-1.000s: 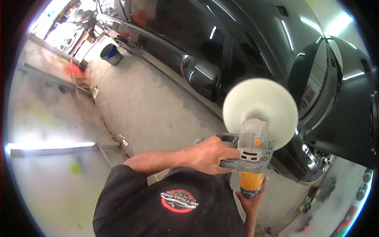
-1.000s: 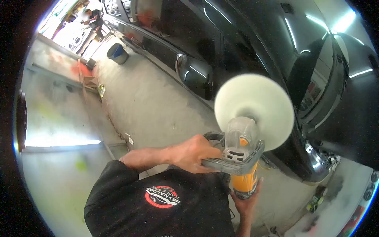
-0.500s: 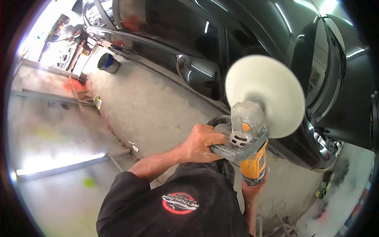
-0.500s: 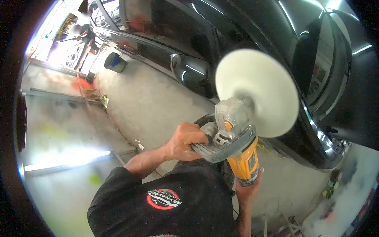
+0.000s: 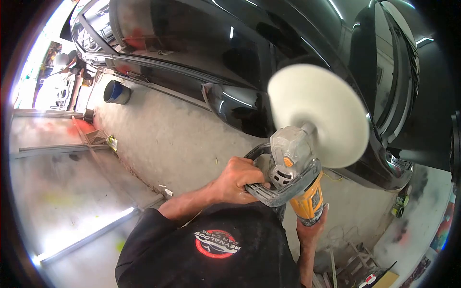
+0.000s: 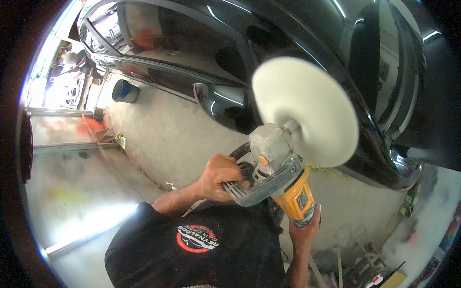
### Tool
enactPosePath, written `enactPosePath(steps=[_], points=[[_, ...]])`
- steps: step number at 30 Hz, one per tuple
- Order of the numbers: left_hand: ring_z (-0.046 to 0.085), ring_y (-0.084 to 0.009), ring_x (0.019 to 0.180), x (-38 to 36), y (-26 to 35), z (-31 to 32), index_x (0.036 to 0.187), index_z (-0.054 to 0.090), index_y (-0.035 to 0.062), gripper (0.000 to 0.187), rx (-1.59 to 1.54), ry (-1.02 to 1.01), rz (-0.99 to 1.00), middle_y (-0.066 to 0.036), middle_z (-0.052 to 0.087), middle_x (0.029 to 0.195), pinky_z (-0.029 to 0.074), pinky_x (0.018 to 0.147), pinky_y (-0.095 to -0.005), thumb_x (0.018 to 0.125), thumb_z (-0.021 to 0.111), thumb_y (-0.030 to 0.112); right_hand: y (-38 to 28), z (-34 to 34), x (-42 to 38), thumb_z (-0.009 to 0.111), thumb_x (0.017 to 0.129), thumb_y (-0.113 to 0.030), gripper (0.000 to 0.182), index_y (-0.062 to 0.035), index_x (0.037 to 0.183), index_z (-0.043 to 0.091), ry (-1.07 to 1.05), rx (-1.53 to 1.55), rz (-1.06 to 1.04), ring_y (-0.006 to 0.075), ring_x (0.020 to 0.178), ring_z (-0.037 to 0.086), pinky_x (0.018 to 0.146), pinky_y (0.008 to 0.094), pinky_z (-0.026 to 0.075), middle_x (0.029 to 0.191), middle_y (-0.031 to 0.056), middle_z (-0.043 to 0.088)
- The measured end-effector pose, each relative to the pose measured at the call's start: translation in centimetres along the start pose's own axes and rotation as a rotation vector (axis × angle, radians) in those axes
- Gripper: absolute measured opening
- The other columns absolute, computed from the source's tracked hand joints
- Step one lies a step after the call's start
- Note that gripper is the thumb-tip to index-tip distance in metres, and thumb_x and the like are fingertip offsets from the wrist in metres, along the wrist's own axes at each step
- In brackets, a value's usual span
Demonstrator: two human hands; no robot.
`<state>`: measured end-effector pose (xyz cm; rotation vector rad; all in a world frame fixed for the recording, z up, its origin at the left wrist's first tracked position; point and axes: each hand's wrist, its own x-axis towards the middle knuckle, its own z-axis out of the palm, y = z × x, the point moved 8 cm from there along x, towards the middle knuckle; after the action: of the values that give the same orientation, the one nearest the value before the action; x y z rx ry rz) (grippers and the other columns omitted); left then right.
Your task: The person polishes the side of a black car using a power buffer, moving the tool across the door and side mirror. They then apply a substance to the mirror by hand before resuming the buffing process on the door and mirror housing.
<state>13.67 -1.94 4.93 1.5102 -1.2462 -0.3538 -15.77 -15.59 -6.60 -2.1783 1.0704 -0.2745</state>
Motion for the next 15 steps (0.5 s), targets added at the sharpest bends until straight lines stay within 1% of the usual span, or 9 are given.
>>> enactPosePath(steps=[2,6,9,12,14,15], points=[[0.059,-0.0290,0.054,-0.3,-0.9,0.3,0.077,0.070,0.0100,0.019,0.000,-0.020,-0.028,-0.005,0.059,0.060,0.043,0.055,-0.0373,0.065,0.084,0.014,0.3,-0.2,0.1,0.081,0.072,-0.007,0.100,0.0058,0.153,0.024,-0.016,-0.033,0.011,0.0413,0.123,0.057,0.105,0.0452,0.045,0.135,0.0307,0.054],[0.059,-0.0296,0.054,-0.4,-1.7,0.6,0.076,0.069,0.0098,0.018,-0.034,-0.016,-0.035,-0.005,0.059,0.060,0.043,0.055,-0.0377,0.065,0.083,0.014,0.5,-0.4,-0.1,0.082,0.074,-0.011,0.099,0.0068,0.152,0.023,-0.030,-0.089,0.011,0.0433,0.125,0.056,0.106,0.0455,0.045,0.136,0.0318,0.052],[0.060,-0.0296,0.055,-0.2,-2.6,1.0,0.075,0.069,0.0094,0.018,-0.055,-0.009,-0.054,-0.006,0.060,0.060,0.043,0.055,-0.0381,0.065,0.083,0.013,1.1,-0.2,0.3,0.082,0.075,-0.014,0.099,0.0071,0.152,0.024,-0.061,-0.114,0.043,0.0443,0.127,0.054,0.107,0.0465,0.044,0.139,0.0326,0.050],[0.060,-0.0294,0.055,-0.5,-3.1,0.8,0.075,0.069,0.0088,0.017,-0.058,-0.011,-0.079,-0.007,0.059,0.060,0.043,0.055,-0.0381,0.064,0.082,0.011,0.3,0.1,0.5,0.082,0.075,-0.015,0.098,0.0070,0.151,0.025,-0.096,-0.126,0.093,0.0451,0.129,0.053,0.108,0.0472,0.043,0.142,0.0333,0.048],[0.060,-0.0291,0.055,-0.6,-3.4,0.8,0.075,0.069,0.0086,0.017,-0.051,-0.016,-0.085,-0.008,0.059,0.060,0.043,0.055,-0.0379,0.064,0.082,0.010,0.4,0.4,0.4,0.083,0.076,-0.016,0.097,0.0067,0.151,0.026,-0.092,-0.138,0.091,0.0461,0.129,0.052,0.108,0.0473,0.043,0.142,0.0337,0.048],[0.057,-0.0288,0.053,-0.3,-3.0,1.2,0.072,0.065,0.0079,0.017,-0.047,-0.004,-0.066,-0.008,0.057,0.058,0.041,0.053,-0.0378,0.067,0.082,0.009,0.9,-0.1,0.4,0.083,0.076,-0.017,0.096,0.0066,0.150,0.027,-0.085,-0.142,0.088,0.0466,0.129,0.052,0.108,0.0473,0.043,0.142,0.0339,0.048]])
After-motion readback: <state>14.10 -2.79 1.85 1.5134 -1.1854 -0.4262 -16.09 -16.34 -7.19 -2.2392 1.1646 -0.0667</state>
